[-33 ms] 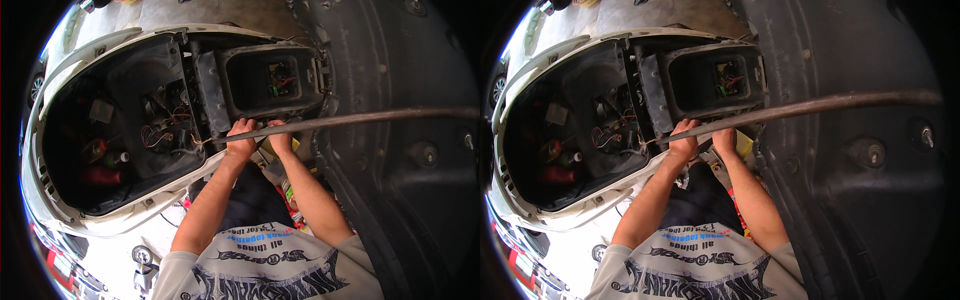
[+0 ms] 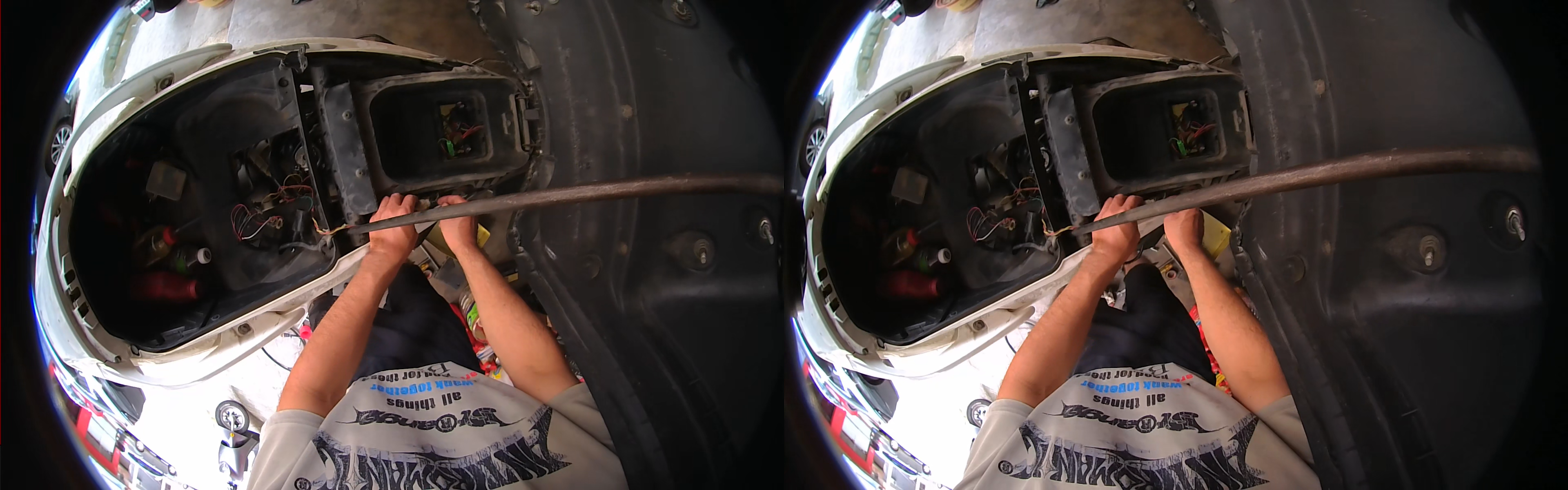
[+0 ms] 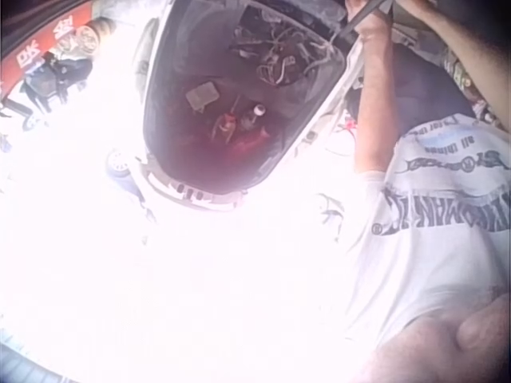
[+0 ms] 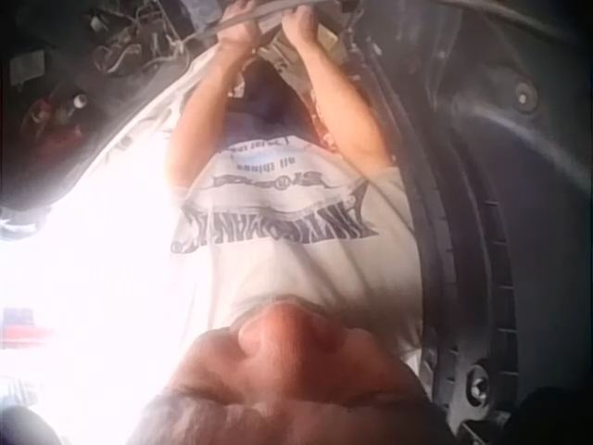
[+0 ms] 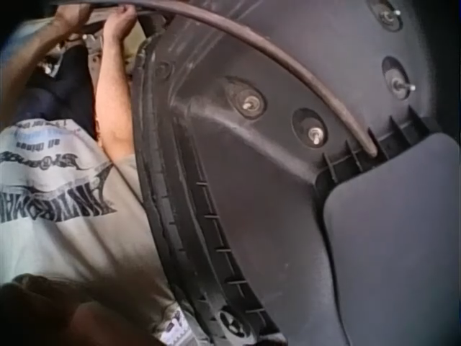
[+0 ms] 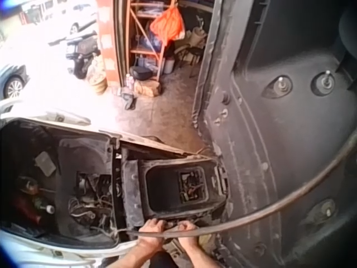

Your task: Modifying or repairing electrical wiring inside a scooter's under-seat compartment.

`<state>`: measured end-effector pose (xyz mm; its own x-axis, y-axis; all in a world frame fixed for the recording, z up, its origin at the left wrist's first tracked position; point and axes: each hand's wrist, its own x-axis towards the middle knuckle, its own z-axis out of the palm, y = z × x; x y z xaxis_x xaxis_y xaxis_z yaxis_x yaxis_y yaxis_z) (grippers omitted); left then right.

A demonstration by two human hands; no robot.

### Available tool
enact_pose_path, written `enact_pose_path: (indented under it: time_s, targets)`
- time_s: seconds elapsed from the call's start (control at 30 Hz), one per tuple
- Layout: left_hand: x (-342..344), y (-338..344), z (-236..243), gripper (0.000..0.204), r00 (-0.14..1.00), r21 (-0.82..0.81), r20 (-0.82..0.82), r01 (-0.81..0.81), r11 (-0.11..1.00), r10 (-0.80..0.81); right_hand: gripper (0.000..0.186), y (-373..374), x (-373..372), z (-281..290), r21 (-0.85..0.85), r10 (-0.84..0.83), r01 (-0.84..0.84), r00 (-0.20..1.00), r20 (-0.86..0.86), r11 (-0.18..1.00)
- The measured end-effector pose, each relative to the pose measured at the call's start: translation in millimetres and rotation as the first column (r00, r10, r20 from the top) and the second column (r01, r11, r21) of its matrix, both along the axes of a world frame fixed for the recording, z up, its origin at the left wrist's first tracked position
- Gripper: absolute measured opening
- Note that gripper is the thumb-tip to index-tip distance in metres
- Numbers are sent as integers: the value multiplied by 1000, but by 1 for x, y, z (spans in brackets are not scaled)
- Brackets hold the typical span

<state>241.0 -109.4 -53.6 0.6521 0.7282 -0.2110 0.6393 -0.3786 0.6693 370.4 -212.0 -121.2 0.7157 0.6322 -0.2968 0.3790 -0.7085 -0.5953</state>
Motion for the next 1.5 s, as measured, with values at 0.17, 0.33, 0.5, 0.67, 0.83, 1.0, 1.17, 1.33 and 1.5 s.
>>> enact_pose_path:
  time_s: [0.17, 0.33, 0.5, 0.67, 0.83, 1.0, 1.17, 1.33, 1.5]
  targets:
    - [-4, -4, -8, 26, 992, 107, 112, 51, 993, -63, 9, -15, 4, -27, 38, -106, 107, 994, -37, 993]
    - [-7, -3, -11, 25, 991, 117, 119, 39, 992, -53, 9, -16, 0, -33, 31, -112, 114, 992, -60, 993]
    - [-4, -1, -10, 25, 994, 65, 90, 62, 996, -68, 9, -20, 4, -54, 66, -156, 163, 983, -96, 984]
    - [-2, 1, -6, 23, 996, 19, 60, 68, 998, -69, 9, -26, 11, -79, 98, -205, 230, 954, -218, 968]
    - [-2, 2, -3, 22, 997, -3, 42, 58, 998, -58, 10, -27, 11, -80, 94, -187, 213, 955, -229, 973]
    - [7, 0, -2, 21, 996, -2, 67, 55, 998, -55, 10, -22, 18, -61, 73, -221, 243, 949, -224, 967]
    - [-5, 1, -4, 26, 1000, -15, -26, -10, 1000, 10, 11, 5, 1, -15, -1, -283, 318, 842, -460, 948]
    - [8, 1, 1, 29, 999, -48, -32, 4, 999, -5, 11, 0, 15, -19, 2, -264, 293, 865, -427, 956]
    - [3, 1, -2, 29, 997, -97, -57, -53, 994, 47, 10, 7, 4, -5, -32, -294, 311, 852, -433, 950]
